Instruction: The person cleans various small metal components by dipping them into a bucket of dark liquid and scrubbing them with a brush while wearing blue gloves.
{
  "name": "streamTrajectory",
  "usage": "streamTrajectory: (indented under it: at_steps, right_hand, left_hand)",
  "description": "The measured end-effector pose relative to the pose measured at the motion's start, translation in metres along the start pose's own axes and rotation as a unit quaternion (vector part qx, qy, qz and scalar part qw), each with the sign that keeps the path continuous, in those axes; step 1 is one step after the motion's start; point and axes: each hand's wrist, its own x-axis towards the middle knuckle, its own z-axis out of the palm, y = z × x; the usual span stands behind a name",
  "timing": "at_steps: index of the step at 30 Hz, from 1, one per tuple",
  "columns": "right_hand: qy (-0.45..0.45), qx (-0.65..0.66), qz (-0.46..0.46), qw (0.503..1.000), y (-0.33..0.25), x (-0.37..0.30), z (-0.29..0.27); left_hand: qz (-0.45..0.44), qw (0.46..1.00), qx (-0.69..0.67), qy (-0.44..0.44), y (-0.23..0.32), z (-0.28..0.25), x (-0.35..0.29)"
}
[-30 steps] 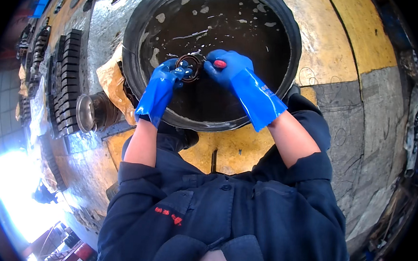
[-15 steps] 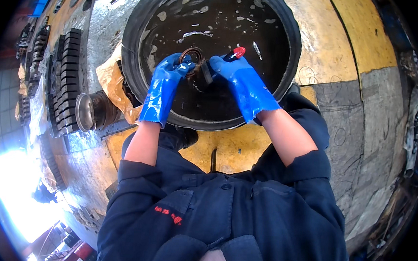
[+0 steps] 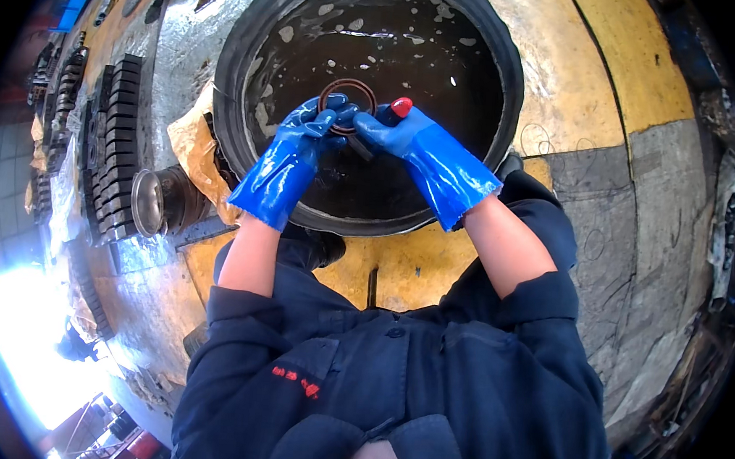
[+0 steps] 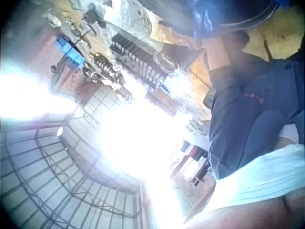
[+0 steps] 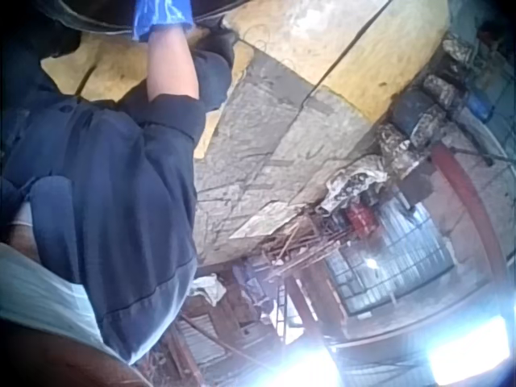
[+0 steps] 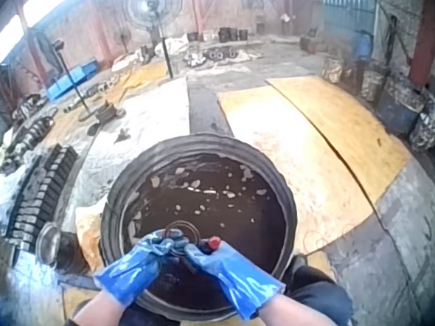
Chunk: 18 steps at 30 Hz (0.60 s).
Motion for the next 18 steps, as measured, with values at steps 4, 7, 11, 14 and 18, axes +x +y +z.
streamTrajectory:
  at_steps: [4, 7, 11, 14, 18]
  right_hand:
    - [0.012, -0.179, 0.066, 0.982, -0.028, -0.009, -0.006]
    - [-0.015, -0.392, 0.044, 0.919, -0.042, -0.012, 0.000]
    - [-0.048, -0.518, 0.031, 0.853, -0.032, 0.001, 0.008]
    - [-0.016, -0.506, 0.005, 0.862, -0.024, 0.007, 0.009]
    - [0.146, -0.376, 0.011, 0.915, -0.012, -0.004, 0.002]
  left_hand:
    - [0.131, 0.961, 0.240, 0.042, -0.003, -0.001, 0.001]
    - [0.305, 0.839, 0.450, 0.028, -0.006, 0.002, 0.003]
    - [0.202, 0.739, 0.638, -0.077, -0.013, 0.018, 0.005]
    - [0.070, 0.766, 0.637, -0.051, -0.001, 0.031, -0.005]
    - [-0.025, 0.980, 0.196, -0.008, 0.005, 0.010, -0.015]
